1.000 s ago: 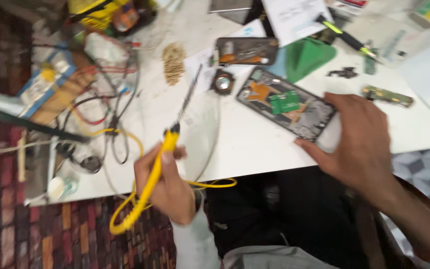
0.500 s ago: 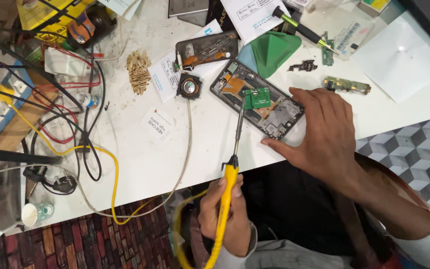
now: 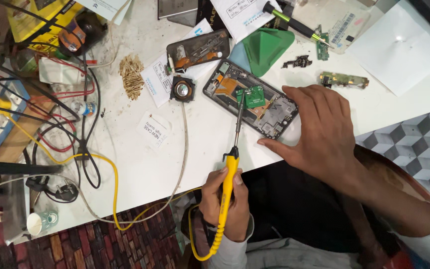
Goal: The person uses a yellow soldering iron to work on the internal circuit board of a disassembled smartphone. They repeatedly apply the hot tip to various points on the green motherboard while holding the phone steady with their other hand.
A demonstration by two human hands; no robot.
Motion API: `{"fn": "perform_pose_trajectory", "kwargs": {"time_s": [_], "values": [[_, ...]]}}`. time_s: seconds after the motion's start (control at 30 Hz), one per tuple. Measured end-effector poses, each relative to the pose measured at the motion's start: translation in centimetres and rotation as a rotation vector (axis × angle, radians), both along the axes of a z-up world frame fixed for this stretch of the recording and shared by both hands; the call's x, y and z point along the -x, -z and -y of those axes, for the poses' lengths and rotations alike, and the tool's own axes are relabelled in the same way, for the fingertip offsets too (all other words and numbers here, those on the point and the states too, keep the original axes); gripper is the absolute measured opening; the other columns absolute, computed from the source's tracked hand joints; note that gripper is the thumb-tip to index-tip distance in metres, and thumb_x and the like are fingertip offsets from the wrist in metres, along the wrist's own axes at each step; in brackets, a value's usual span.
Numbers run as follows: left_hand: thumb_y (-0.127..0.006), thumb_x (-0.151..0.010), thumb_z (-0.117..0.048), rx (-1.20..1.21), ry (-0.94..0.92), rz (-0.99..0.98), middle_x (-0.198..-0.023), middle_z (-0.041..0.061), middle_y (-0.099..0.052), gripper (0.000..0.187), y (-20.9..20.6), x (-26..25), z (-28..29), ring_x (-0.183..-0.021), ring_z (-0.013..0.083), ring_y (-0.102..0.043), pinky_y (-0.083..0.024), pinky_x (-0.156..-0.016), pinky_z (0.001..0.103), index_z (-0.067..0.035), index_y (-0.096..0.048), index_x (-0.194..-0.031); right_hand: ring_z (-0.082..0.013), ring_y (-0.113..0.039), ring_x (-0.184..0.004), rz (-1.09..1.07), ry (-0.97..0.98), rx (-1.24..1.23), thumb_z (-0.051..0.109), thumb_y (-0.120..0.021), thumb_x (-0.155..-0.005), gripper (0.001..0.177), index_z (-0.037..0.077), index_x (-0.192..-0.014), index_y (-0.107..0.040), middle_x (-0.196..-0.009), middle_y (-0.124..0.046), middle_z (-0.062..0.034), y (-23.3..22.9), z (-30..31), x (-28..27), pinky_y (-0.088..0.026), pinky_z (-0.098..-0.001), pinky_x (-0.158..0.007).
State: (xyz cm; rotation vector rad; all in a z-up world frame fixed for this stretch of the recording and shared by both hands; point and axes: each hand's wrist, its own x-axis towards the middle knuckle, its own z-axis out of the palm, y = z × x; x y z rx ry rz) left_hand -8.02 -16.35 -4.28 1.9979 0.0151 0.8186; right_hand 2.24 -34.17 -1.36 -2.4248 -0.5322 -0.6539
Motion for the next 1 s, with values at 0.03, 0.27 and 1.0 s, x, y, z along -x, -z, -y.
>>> {"fn": "perform_pose_trajectory", "kwargs": {"time_s": [0.03,0.27,1.0], "values": [[-0.068,-0.097,0.005,0.009,0.002,-0.007,-0.099,0.021,-0.074,0.026,0.1,0.0,0.1,-0.087,0.0232,-0.079,-0.064,-0.077,0.030,0.003,-0.054,-0.119,-0.0390,-0.053,-0.120,-0.003,0.000,-0.003,0.053,-0.090,-0.072,0.090,-0.002,-0.136,-0.057,-0.124,-0.059,-0.0197,0.0,0.0,0.0,-0.041,-0.0501,-0.104],[-0.067,-0.096,0.005,0.042,0.001,-0.020,-0.099,0.021,-0.073,0.027,0.5,0.1,0.2,-0.087,0.0229,-0.078,-0.063,-0.078,0.029,0.004,-0.053,-0.119,-0.0387,-0.053,-0.121,-0.003,-0.001,-0.002,0.054,-0.089,-0.073,0.089,-0.002,-0.136,-0.057,-0.125,-0.059,-0.0193,0.2,0.1,-0.1,-0.041,-0.0501,-0.104],[-0.080,-0.086,0.007,-0.391,0.191,-0.037,-0.098,0.018,-0.071,0.033,-5.8,-0.7,-1.5,-0.084,0.0287,-0.069,-0.057,-0.071,0.035,0.005,-0.062,-0.113,-0.0384,-0.053,-0.121,0.005,-0.016,0.011,0.056,-0.088,-0.075,0.091,-0.003,-0.137,-0.056,-0.124,-0.059,-0.0200,0.3,0.2,-0.1,-0.040,-0.0507,-0.104]]}}
